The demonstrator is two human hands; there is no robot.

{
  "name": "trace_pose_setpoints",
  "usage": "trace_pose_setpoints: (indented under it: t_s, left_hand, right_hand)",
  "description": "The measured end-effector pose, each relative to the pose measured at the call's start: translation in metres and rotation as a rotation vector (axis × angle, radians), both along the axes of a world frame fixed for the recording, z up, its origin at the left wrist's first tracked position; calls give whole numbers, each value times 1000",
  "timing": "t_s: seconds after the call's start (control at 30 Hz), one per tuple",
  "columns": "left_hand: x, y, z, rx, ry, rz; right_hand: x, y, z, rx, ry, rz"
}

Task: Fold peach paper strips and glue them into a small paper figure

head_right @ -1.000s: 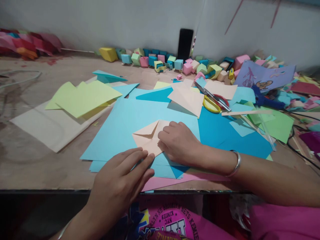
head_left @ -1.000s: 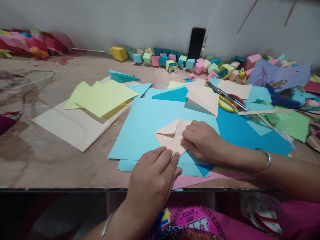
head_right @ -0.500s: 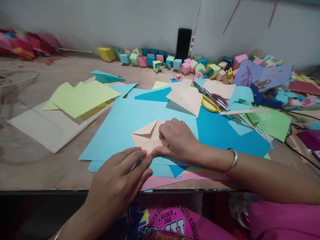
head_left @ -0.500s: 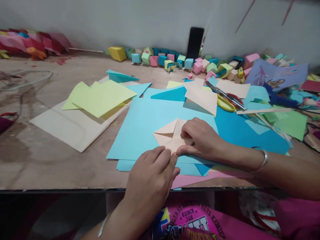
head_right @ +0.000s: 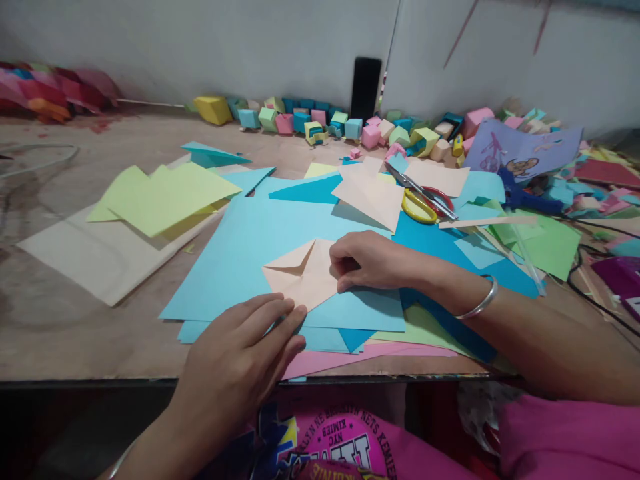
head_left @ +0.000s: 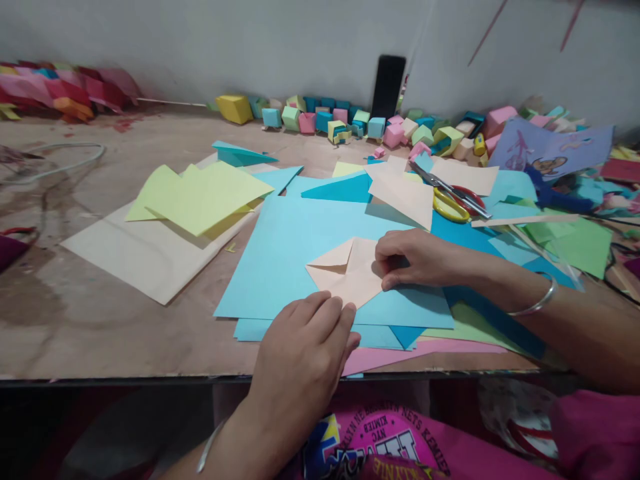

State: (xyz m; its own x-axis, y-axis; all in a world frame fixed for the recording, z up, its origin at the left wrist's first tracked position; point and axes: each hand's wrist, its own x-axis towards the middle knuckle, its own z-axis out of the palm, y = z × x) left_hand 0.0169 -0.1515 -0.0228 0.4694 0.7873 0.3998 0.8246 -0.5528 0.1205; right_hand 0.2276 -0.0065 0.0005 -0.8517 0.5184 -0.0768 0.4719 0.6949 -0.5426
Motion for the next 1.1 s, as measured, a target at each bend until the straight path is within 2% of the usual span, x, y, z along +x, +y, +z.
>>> trace_pose_setpoints:
  t_s: [0.27, 0.6, 0.8, 0.87, 0.97, 1.1]
  left_hand:
    - [16, -1, 9, -52, 141, 42]
    - [-9, -12, 2, 54, 54, -39]
    - [-8, -11, 4, 61, -6, -24]
    - [-6, -9, 7, 28, -51, -3]
    - [-4, -4, 12, -73, -55, 46]
    - [-7, 3, 15, -132, 32, 141]
  right_hand:
    - [-1, 0, -2, 8, 8, -2]
    - [-1, -1, -1, -54, 12, -33]
    - [0, -2, -1, -57, 54, -7]
    - [-1, -3, -3, -49, 127, -66]
    - [-1, 0, -9, 117, 264, -201]
    - [2, 8, -22, 490, 221, -174]
